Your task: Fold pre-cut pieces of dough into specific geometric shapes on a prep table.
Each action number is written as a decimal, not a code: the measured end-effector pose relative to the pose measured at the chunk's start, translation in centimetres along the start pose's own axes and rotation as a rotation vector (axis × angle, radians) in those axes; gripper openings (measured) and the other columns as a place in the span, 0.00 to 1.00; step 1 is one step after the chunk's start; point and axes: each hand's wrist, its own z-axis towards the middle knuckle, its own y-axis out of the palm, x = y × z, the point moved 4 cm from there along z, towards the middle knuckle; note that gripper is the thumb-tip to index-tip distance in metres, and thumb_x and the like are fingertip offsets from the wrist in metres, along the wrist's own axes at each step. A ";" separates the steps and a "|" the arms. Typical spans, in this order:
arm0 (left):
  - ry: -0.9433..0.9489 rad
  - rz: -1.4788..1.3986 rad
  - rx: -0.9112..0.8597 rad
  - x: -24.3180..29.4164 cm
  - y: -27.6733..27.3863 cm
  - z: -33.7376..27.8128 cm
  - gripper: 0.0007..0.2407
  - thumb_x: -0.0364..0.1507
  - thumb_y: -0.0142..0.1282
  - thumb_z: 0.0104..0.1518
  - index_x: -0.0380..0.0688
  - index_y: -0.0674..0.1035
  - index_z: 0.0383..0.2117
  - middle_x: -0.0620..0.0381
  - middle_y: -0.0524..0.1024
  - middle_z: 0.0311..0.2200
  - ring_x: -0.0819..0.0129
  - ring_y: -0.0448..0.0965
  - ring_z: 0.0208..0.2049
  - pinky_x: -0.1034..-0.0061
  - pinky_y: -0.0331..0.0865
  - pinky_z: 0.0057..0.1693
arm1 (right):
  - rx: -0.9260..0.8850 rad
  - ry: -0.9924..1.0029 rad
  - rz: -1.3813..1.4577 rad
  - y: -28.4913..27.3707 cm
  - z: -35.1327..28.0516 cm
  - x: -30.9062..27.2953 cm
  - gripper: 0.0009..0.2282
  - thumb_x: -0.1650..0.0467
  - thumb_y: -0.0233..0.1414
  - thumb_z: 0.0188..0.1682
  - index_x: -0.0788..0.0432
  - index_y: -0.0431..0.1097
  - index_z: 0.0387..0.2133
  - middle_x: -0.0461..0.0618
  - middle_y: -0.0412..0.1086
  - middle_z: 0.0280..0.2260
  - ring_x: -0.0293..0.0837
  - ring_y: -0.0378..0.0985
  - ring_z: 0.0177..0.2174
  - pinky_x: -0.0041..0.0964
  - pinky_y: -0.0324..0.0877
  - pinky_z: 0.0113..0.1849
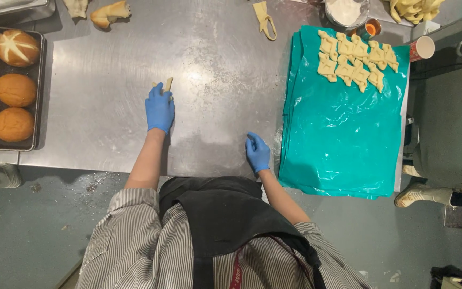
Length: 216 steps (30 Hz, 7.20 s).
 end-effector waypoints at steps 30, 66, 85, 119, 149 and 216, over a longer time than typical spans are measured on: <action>-0.426 -0.253 0.078 1.4 -5.1 2.0 0.24 0.34 0.71 0.47 0.38 0.78 0.50 0.44 0.74 0.49 0.46 0.71 0.51 0.58 0.66 0.56 | -0.008 0.278 0.299 1.8 0.8 4.4 0.09 0.72 0.55 0.53 0.62 0.76 0.44 0.45 0.76 0.29 0.33 0.77 0.28 0.27 0.73 0.32; 0.360 -0.326 0.120 7.0 -6.1 -0.9 0.08 0.23 0.64 0.57 0.41 0.83 0.41 0.49 0.76 0.35 0.52 0.76 0.39 0.62 0.71 0.46 | 0.069 0.290 0.215 1.9 1.3 3.9 0.07 0.71 0.57 0.53 0.60 0.79 0.40 0.47 0.76 0.25 0.33 0.79 0.25 0.28 0.73 0.29; -0.030 -0.825 -0.149 18.0 5.1 -8.3 0.09 0.28 0.64 0.56 0.38 0.83 0.40 0.46 0.80 0.39 0.55 0.83 0.39 0.69 0.76 0.47 | -0.150 0.683 0.896 8.0 -1.3 7.0 0.16 0.69 0.50 0.56 0.69 0.70 0.53 0.54 0.75 0.45 0.41 0.79 0.41 0.35 0.76 0.46; -0.808 -1.519 -0.238 14.4 13.1 -8.9 0.13 0.33 0.53 0.65 0.32 0.80 0.44 0.50 0.82 0.37 0.66 0.83 0.35 0.74 0.79 0.42 | -0.010 0.794 0.931 7.7 0.6 8.5 0.15 0.72 0.55 0.49 0.72 0.73 0.45 0.57 0.78 0.37 0.45 0.84 0.34 0.35 0.82 0.37; 0.239 -0.337 -0.407 16.3 6.0 -2.3 0.07 0.37 0.65 0.50 0.55 0.86 0.32 0.59 0.80 0.32 0.54 0.73 0.40 0.61 0.64 0.49 | -0.098 0.114 -0.030 3.5 4.9 -1.6 0.11 0.69 0.61 0.42 0.58 0.79 0.38 0.54 0.74 0.33 0.50 0.77 0.33 0.41 0.73 0.38; 0.427 -0.486 -0.327 17.7 1.5 -5.0 0.06 0.35 0.65 0.55 0.50 0.86 0.34 0.58 0.81 0.32 0.57 0.74 0.39 0.62 0.62 0.48 | -0.189 -0.139 -0.152 1.6 3.8 -5.1 0.06 0.67 0.63 0.45 0.54 0.81 0.33 0.50 0.71 0.26 0.52 0.72 0.33 0.46 0.65 0.40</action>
